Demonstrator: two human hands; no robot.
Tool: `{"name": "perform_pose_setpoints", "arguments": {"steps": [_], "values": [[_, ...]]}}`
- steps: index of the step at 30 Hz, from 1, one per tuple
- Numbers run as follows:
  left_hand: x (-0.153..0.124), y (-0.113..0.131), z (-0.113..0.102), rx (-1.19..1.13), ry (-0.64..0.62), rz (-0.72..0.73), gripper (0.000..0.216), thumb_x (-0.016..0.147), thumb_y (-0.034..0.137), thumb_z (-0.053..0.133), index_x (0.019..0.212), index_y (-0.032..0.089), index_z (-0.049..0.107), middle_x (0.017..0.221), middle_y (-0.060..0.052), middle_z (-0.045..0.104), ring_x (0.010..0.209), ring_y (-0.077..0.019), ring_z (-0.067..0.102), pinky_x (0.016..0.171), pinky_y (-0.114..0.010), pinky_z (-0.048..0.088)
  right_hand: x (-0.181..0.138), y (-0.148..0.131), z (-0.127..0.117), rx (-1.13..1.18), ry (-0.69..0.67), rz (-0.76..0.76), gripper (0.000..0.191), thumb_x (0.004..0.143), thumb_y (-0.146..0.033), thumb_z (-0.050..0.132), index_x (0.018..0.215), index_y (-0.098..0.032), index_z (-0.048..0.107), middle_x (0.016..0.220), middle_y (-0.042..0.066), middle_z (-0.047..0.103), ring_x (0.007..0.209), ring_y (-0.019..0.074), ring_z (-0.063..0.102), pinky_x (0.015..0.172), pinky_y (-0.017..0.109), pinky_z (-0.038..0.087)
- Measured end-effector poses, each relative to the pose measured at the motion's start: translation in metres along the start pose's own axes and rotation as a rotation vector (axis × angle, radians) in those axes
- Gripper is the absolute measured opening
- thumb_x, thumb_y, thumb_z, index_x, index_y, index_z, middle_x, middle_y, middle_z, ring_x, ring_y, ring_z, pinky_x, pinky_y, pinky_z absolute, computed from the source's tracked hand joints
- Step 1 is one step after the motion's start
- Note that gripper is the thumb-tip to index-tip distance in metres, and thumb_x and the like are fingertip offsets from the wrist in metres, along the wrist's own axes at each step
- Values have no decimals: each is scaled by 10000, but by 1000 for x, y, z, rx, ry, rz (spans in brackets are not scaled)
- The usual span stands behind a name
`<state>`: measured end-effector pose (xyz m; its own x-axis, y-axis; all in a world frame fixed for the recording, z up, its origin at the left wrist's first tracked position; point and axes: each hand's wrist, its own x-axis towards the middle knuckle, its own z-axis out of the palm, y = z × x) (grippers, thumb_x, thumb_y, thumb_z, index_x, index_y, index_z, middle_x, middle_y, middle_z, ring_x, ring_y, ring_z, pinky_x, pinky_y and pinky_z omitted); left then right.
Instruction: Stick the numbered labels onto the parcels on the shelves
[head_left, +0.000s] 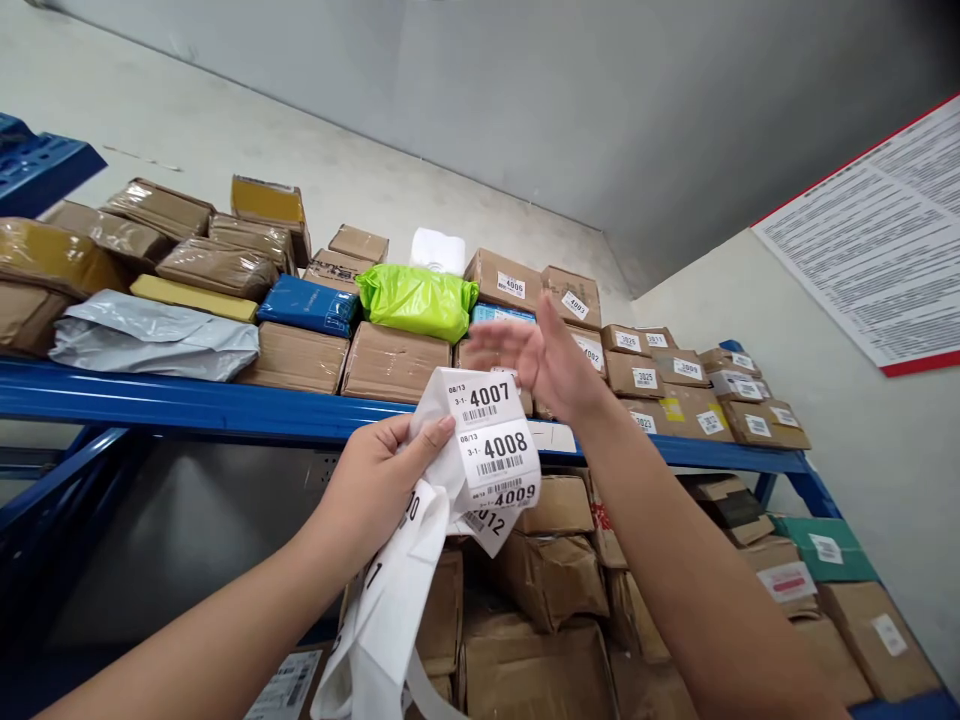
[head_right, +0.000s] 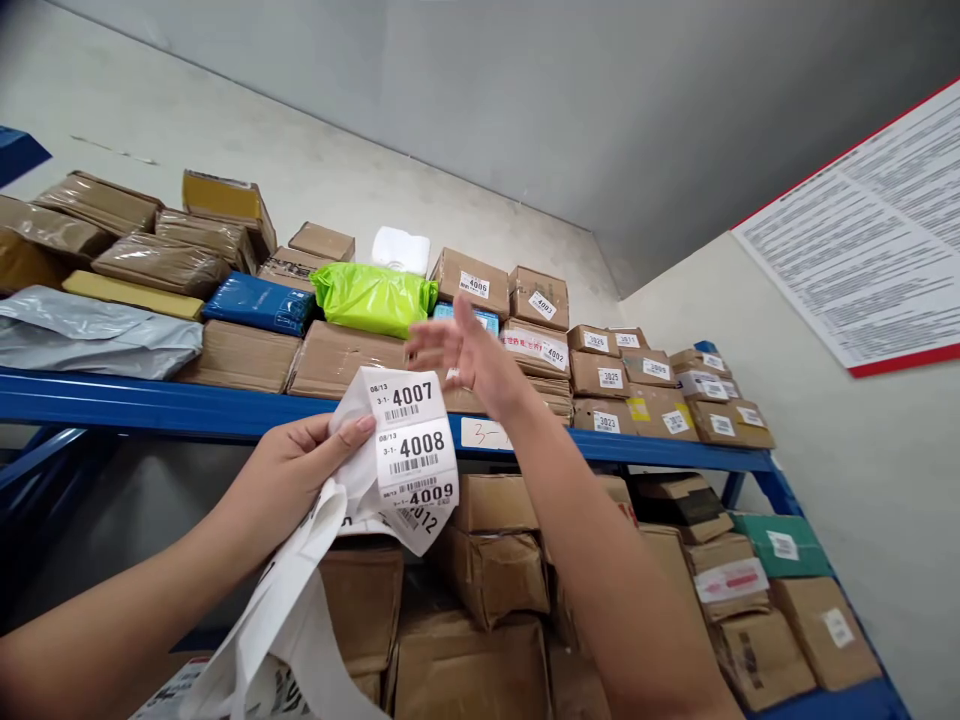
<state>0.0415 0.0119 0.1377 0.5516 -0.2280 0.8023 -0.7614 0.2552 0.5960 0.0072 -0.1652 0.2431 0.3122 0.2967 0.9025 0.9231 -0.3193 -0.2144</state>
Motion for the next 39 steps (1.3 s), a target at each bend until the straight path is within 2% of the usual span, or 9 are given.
{"name": "perform_pose_setpoints", "arguments": {"steps": [3,7,9,14,17,26,30,36,39], "values": [[-12,5,-7,128,-90,-46,425,727,572,616,720,153,686,643,-39,660,531,-144,536,506,-249,383,-59,-9,30,95,-44,161,390,629,-511,764,832,-194,663,764,26,676,637,152,631,528,270,502],[-19,14,-19,452,-155,30,372,668,502,706,891,205,718,856,-51,722,784,-233,630,649,-283,438,-93,-5,56,99,86,162,295,654,-379,777,820,-196,615,725,-10,641,624,118,597,544,241,491],[-22,18,-20,399,-96,63,403,642,456,736,971,227,697,964,-43,717,863,-233,631,704,-283,447,-99,-2,64,80,143,125,269,708,-373,733,879,-215,597,744,-14,631,631,119,586,536,236,483],[-32,20,-18,142,-183,-126,354,697,497,645,744,147,669,677,-41,660,541,-139,539,515,-246,374,-103,-2,81,-37,385,68,234,774,-382,672,931,-237,579,672,-27,615,545,111,520,452,214,401],[-39,19,-21,88,-169,-89,367,669,433,704,913,162,663,776,-30,669,616,-136,558,568,-244,405,-99,-7,94,24,386,50,200,764,-375,677,853,-227,577,652,-35,600,534,103,503,458,211,390],[-50,5,-54,225,141,-70,431,717,594,602,719,163,620,625,10,579,542,-109,456,515,-232,337,-80,-4,133,97,379,44,110,692,-301,726,716,-209,669,723,7,663,657,147,597,620,280,491],[-50,-1,-68,225,59,-230,418,624,525,707,788,142,671,642,-31,647,526,-139,530,501,-241,370,-34,15,126,-50,464,-26,100,704,-290,693,725,-199,660,726,16,661,681,162,599,672,305,504],[-53,-3,-87,160,131,-270,301,577,426,727,623,149,617,509,0,606,436,-120,503,419,-210,345,38,41,98,-453,445,58,53,711,-193,665,755,-185,638,772,31,593,762,203,586,772,387,490],[-55,1,-97,82,155,-279,351,545,462,749,640,152,616,489,5,602,419,-123,505,401,-204,351,32,30,96,-598,574,24,363,609,-202,768,947,-198,633,1040,100,554,963,278,559,895,478,434]]}}
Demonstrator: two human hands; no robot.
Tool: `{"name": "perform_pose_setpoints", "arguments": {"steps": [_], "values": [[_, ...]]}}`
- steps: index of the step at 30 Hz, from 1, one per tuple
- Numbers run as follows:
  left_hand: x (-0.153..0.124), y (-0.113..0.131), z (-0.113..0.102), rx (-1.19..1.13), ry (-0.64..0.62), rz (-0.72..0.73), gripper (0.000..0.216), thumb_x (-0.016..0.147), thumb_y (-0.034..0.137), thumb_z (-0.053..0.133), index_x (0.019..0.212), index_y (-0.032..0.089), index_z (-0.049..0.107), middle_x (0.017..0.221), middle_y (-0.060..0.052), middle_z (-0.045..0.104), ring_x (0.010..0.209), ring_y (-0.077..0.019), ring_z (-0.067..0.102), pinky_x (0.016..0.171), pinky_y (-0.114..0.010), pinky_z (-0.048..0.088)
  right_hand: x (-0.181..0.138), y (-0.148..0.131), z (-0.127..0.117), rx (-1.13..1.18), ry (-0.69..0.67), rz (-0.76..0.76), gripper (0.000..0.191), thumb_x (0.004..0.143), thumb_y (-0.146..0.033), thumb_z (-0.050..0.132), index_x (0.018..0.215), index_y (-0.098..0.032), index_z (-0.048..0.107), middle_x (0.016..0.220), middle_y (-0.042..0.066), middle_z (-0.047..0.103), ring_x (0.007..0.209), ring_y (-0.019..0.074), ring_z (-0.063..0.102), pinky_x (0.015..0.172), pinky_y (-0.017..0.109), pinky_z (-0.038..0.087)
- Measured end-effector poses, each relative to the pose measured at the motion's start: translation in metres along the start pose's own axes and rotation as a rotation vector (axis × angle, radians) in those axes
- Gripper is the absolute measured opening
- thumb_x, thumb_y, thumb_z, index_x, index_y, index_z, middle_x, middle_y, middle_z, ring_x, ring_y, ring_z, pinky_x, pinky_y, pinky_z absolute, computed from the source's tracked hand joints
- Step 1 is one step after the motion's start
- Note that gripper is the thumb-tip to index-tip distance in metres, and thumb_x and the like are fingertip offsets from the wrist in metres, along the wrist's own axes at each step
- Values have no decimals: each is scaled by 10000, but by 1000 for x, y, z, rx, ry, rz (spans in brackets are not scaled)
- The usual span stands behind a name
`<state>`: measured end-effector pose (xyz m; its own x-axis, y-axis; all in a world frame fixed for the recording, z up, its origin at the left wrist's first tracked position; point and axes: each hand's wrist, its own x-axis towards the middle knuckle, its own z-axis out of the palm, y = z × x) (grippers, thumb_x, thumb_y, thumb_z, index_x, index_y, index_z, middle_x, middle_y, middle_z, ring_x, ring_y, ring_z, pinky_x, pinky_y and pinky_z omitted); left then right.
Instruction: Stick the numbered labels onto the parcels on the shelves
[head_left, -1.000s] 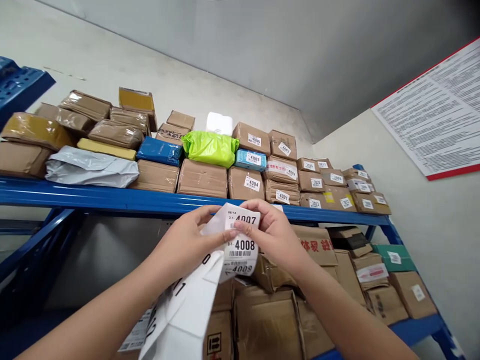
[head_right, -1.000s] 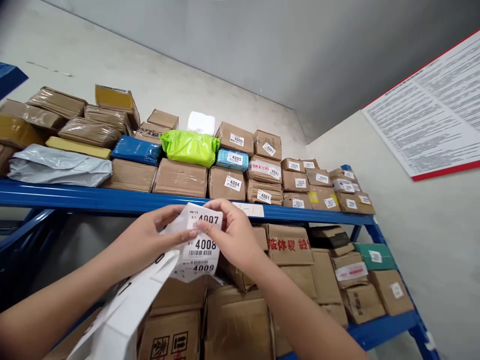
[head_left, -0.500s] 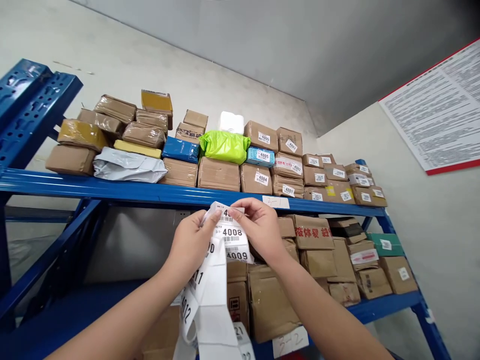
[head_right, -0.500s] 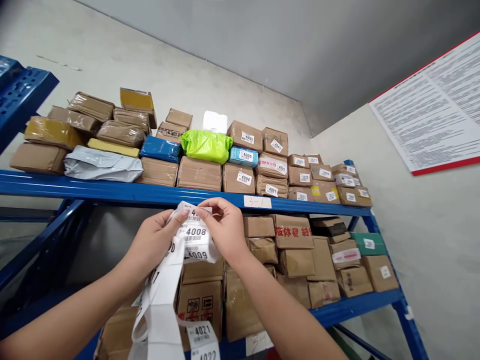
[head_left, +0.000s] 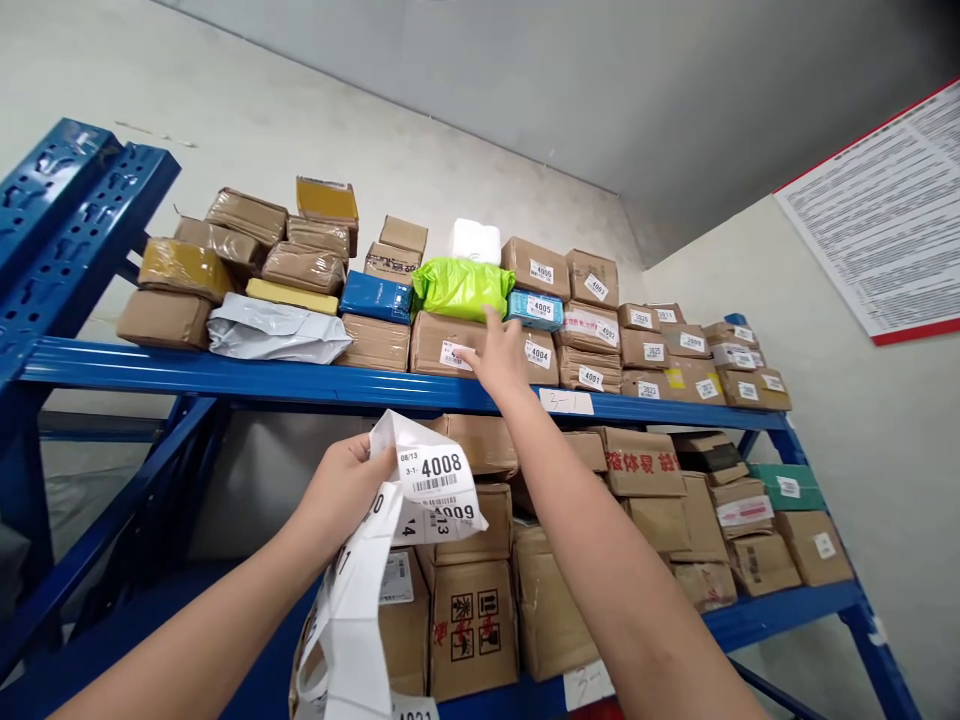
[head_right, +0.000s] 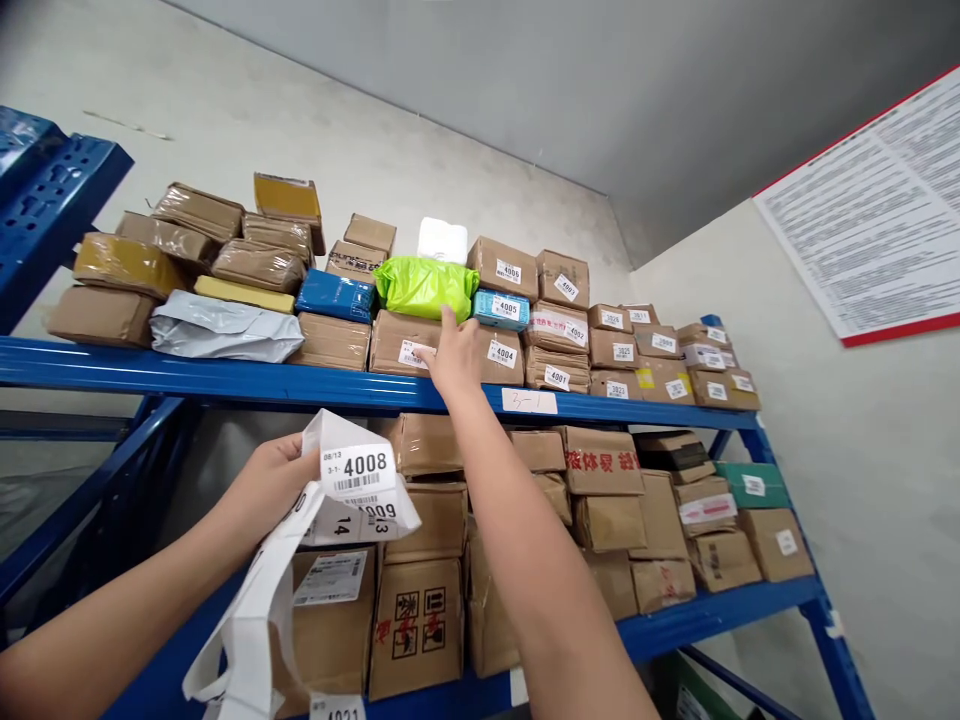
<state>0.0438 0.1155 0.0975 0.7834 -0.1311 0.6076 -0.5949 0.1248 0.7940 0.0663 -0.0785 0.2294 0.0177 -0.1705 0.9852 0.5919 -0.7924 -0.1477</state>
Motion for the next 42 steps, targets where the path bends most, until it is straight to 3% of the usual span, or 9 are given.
{"name": "perform_pose_setpoints", "arguments": {"steps": [2,7,12,18,22,30,36,39,42], "values": [[-1,1,-5,-63,3,-3,389,541,502,746,658,152,621,467,11,589,396,-117,487,392,-206,361,-19,-11,-14,85,-61,2,416,659,-331,750,1023,-201,594,1040,107,563,942,269,577,857,460,465],[-4,3,2,-116,-21,47,466,592,594,701,691,142,641,473,1,595,395,-110,473,395,-204,358,-93,-39,-47,662,-723,149,568,623,-483,758,1086,-229,550,951,51,650,802,192,642,659,314,535],[-9,6,17,53,-196,208,425,728,568,633,884,179,707,790,-50,718,665,-176,624,601,-257,482,-123,-29,-68,763,-310,254,384,661,-297,765,997,-241,590,873,14,708,742,162,661,629,286,554],[-32,-11,11,510,12,263,635,703,534,673,1290,331,536,1348,-43,555,1082,-306,591,816,-334,507,-106,24,-95,877,202,373,390,584,-308,819,929,-212,665,936,46,733,866,198,680,809,382,580],[-59,-34,7,685,10,164,571,706,573,633,1229,353,573,1287,-38,603,1024,-303,626,783,-336,530,-109,48,-118,923,59,347,449,557,-265,846,977,-246,688,984,31,740,938,181,672,870,348,567],[-99,-24,52,1024,-161,228,331,789,548,507,826,328,752,1195,-44,647,817,-255,674,693,-304,495,-139,46,-143,740,-641,440,326,635,-269,795,945,-205,716,935,79,754,819,213,712,717,351,612],[-119,-25,103,755,-510,-121,549,780,550,523,1286,341,546,650,1,706,571,-196,610,498,-244,381,-177,55,-149,542,-421,241,448,729,-262,712,1171,-265,642,876,41,735,791,213,694,782,409,590],[-122,-38,118,868,-505,-103,317,807,483,509,824,260,733,620,-11,671,546,-167,560,486,-242,316,-193,61,-158,538,-506,242,359,715,-274,729,1073,-285,697,831,34,733,738,216,682,702,377,587],[-123,-45,121,976,-263,16,343,799,492,507,627,216,617,668,-25,648,595,-184,560,547,-264,359,-203,59,-165,442,-609,177,138,751,-262,696,879,-285,744,798,30,718,713,205,660,664,338,553]]}}
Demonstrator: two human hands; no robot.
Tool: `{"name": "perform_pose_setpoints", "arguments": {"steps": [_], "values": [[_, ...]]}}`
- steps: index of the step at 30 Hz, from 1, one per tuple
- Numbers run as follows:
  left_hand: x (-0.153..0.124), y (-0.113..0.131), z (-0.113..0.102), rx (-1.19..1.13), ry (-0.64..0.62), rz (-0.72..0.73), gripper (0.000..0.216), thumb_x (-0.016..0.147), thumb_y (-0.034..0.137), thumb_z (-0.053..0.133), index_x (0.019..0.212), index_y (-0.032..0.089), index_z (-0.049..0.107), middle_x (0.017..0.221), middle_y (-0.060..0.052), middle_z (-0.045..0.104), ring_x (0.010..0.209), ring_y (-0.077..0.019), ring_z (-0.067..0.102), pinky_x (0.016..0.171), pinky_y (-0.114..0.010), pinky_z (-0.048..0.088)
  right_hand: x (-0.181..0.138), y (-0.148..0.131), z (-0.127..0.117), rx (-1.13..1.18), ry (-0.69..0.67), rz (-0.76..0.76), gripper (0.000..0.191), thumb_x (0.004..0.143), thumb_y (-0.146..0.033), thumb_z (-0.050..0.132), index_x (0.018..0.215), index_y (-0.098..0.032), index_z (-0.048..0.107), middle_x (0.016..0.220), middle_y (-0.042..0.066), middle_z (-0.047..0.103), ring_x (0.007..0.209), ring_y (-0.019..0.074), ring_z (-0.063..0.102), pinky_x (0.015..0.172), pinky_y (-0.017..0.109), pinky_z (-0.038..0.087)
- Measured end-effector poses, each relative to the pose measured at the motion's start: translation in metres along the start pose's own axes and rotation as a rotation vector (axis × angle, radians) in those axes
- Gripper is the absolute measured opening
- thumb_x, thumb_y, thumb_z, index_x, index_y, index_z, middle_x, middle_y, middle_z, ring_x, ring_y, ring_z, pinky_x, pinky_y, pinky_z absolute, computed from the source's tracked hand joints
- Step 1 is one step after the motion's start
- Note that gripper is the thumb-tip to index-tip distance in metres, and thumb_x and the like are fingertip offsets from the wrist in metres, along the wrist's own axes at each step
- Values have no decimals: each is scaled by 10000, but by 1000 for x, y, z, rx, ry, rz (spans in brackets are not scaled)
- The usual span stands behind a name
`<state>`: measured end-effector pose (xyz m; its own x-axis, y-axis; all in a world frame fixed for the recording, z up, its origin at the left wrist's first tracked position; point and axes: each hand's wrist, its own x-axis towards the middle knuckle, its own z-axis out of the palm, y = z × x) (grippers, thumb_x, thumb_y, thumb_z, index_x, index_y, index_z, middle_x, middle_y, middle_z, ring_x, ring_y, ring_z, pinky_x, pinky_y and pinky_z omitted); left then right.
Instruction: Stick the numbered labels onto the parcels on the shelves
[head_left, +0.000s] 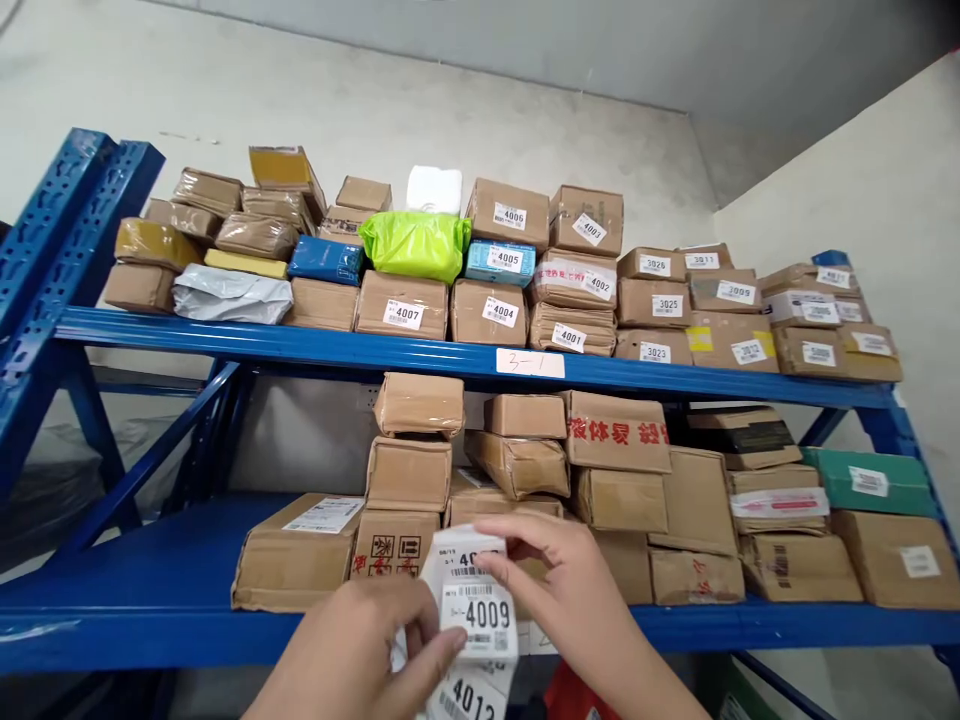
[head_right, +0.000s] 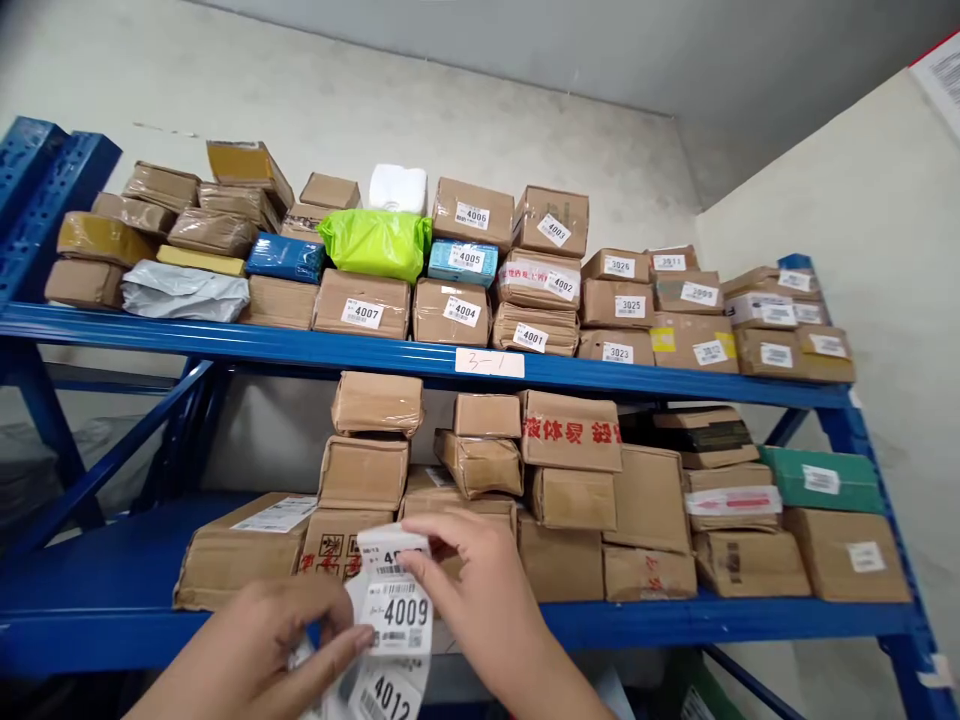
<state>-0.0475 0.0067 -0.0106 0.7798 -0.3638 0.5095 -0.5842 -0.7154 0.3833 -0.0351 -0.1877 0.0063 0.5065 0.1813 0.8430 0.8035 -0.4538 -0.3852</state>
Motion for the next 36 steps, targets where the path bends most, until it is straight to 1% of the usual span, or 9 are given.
{"name": "perform_pose_setpoints", "arguments": {"steps": [3,6,9,15,20,24,27,33,36], "values": [[1,-5,-1,-70,295,-60,388,679,515,641,968,258,600,998,-56,664,763,-239,615,648,-310,447,-3,-5,6,-41,-50,-47,92,802,-292,648,773,-269,732,774,27,642,701,179,624,622,295,509],[9,-10,-5,-367,299,-21,470,709,467,643,1135,284,568,1181,-68,628,973,-258,604,794,-328,464,4,-9,17,66,-32,-78,140,817,-335,635,738,-250,714,780,28,621,709,169,610,620,278,492],[24,-16,-14,-643,218,40,272,794,469,561,839,212,638,870,-48,687,803,-205,603,715,-282,448,22,-12,31,186,71,-78,107,805,-334,648,790,-240,696,725,21,656,673,169,617,590,272,486],[69,-24,-63,-618,515,98,392,784,516,564,590,190,470,555,46,467,551,-112,417,520,-225,303,88,-25,58,194,296,-208,99,821,-324,617,807,-230,643,787,29,658,719,166,612,584,263,491],[98,-30,-113,-650,376,233,328,715,462,660,860,168,650,739,-23,658,581,-136,529,545,-245,380,176,-54,58,148,348,-335,76,774,-288,651,760,-217,630,754,14,659,680,155,611,634,293,500],[104,-46,-128,-423,349,228,317,742,482,609,749,175,689,659,-30,668,543,-146,524,494,-243,346,265,-77,35,-77,569,-452,55,816,-256,591,792,-207,587,775,1,628,548,114,561,590,288,456],[104,-63,-132,-472,348,249,355,753,525,583,738,187,692,682,-35,685,579,-166,560,506,-248,372,318,-87,16,-372,620,-316,31,798,-170,589,775,-189,581,735,16,608,643,152,579,687,319,446],[106,-85,-144,-674,172,287,438,743,591,573,669,170,668,669,-53,673,576,-181,570,516,-270,406,339,-96,18,-747,695,-213,442,705,-164,698,1117,-134,540,1123,150,560,903,237,600,786,373,430],[109,-89,-148,-687,182,313,461,746,612,558,636,176,656,616,-40,650,592,-191,576,530,-276,422,328,-98,21,-929,635,-247,356,760,-192,642,1096,-104,562,1159,156,543,978,255,589,841,385,426]]}}
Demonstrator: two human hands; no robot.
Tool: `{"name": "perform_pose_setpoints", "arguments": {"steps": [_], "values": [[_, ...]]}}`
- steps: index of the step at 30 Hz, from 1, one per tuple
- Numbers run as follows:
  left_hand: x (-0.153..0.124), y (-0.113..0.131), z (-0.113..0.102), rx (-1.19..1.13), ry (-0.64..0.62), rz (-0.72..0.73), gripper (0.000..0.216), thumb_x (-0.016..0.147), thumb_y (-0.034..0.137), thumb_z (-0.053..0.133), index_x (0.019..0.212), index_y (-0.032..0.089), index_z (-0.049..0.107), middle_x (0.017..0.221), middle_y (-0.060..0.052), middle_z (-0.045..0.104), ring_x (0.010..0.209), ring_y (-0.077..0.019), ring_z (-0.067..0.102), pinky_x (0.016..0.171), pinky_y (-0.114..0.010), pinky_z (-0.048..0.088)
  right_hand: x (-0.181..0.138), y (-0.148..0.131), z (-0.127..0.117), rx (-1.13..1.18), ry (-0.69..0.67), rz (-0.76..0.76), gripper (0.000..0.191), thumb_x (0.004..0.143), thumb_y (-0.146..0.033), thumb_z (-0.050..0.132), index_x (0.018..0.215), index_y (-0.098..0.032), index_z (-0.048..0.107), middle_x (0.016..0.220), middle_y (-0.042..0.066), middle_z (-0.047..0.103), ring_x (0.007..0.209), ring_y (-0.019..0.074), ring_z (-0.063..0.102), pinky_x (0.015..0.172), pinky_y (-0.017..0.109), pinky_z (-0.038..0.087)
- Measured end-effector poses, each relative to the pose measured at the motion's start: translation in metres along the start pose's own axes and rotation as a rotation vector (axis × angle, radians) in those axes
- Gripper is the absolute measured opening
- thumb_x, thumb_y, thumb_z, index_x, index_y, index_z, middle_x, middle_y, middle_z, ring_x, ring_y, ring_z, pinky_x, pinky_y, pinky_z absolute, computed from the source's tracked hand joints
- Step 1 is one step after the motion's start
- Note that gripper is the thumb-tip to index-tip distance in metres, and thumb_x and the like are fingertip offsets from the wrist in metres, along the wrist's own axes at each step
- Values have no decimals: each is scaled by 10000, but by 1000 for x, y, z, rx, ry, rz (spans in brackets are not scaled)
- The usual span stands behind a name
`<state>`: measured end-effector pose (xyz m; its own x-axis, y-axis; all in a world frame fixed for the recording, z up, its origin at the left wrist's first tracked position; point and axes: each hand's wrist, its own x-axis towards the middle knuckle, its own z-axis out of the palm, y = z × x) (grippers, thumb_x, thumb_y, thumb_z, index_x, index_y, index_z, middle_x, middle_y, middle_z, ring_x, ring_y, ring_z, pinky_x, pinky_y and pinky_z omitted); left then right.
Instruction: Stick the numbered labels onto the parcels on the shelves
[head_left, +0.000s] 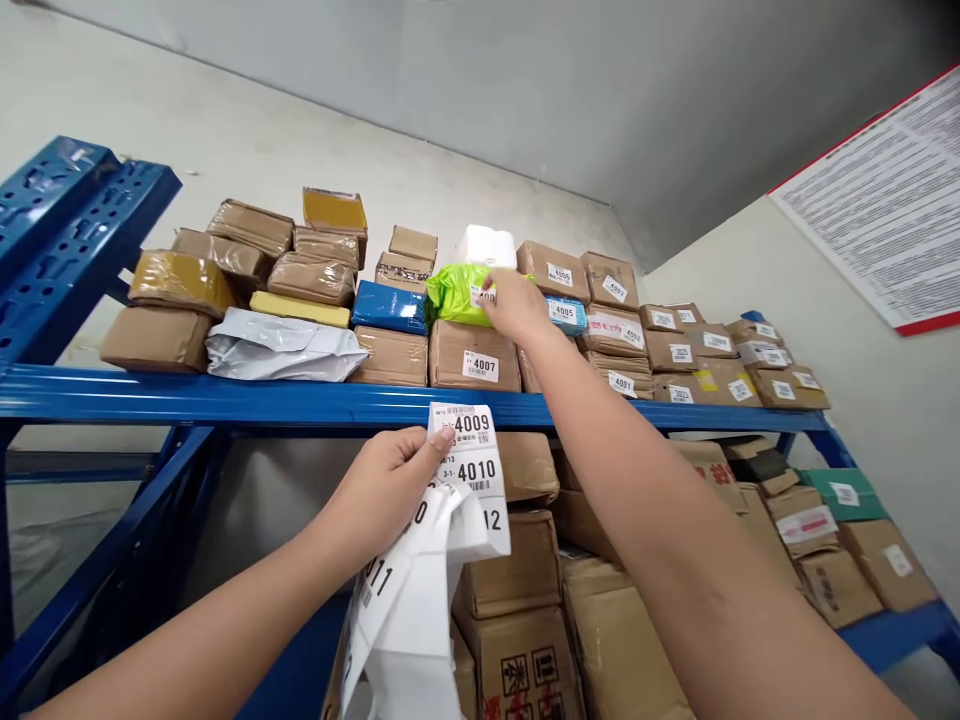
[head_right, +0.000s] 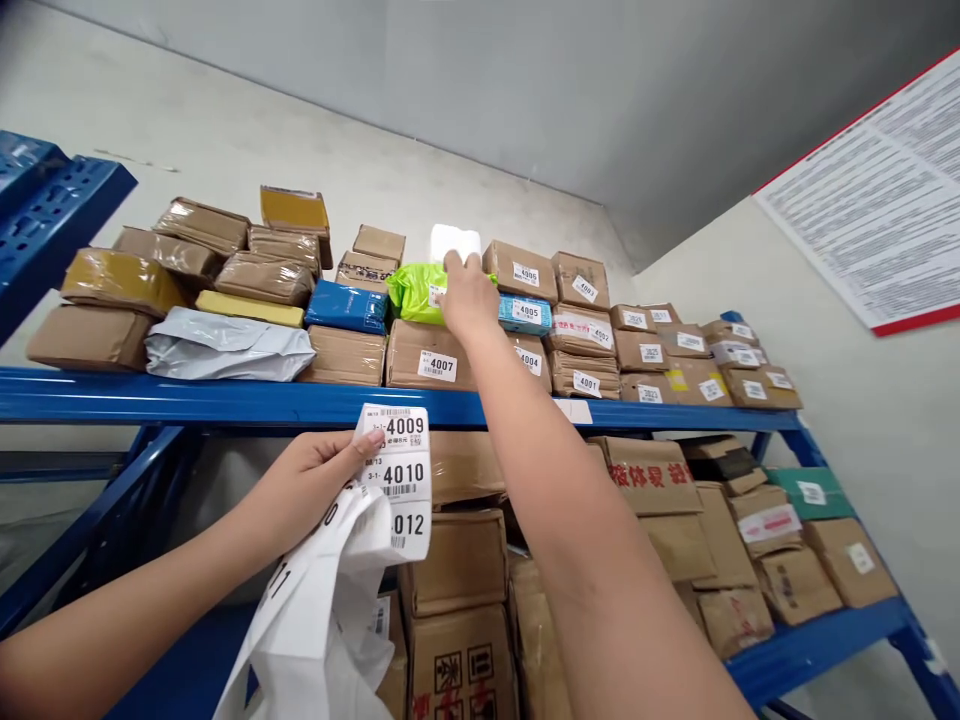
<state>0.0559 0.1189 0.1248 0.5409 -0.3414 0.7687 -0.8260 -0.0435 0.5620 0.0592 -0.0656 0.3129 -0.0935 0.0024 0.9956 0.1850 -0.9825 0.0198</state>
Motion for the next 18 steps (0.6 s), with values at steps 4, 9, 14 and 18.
{"name": "perform_pose_setpoints", "arguments": {"steps": [4,9,14,18], "values": [[7,-1,-4,22,31,83,452,773,594,537,646,177,655,630,-30,656,637,-198,587,587,-291,435,-31,-1,-20,229,-45,9,213,808,-234,618,1001,-144,616,1009,129,639,970,271,599,841,437,469],[22,0,3,27,82,156,375,798,517,546,802,178,706,803,-53,719,752,-218,616,668,-317,436,-108,-20,-45,917,-486,-22,185,761,-363,667,845,-198,660,858,44,693,778,182,649,686,327,516],[35,7,19,-204,241,238,218,748,337,656,889,180,708,897,-46,730,842,-183,630,732,-265,449,-143,-21,-39,1033,-331,150,225,651,-316,762,816,-193,669,804,26,693,745,156,634,701,314,512],[38,8,26,-170,335,230,262,769,424,629,743,170,687,694,-10,684,650,-134,561,572,-225,392,-142,-16,-33,1090,-251,248,249,621,-322,785,794,-186,667,717,12,676,677,147,619,648,300,512]]}}
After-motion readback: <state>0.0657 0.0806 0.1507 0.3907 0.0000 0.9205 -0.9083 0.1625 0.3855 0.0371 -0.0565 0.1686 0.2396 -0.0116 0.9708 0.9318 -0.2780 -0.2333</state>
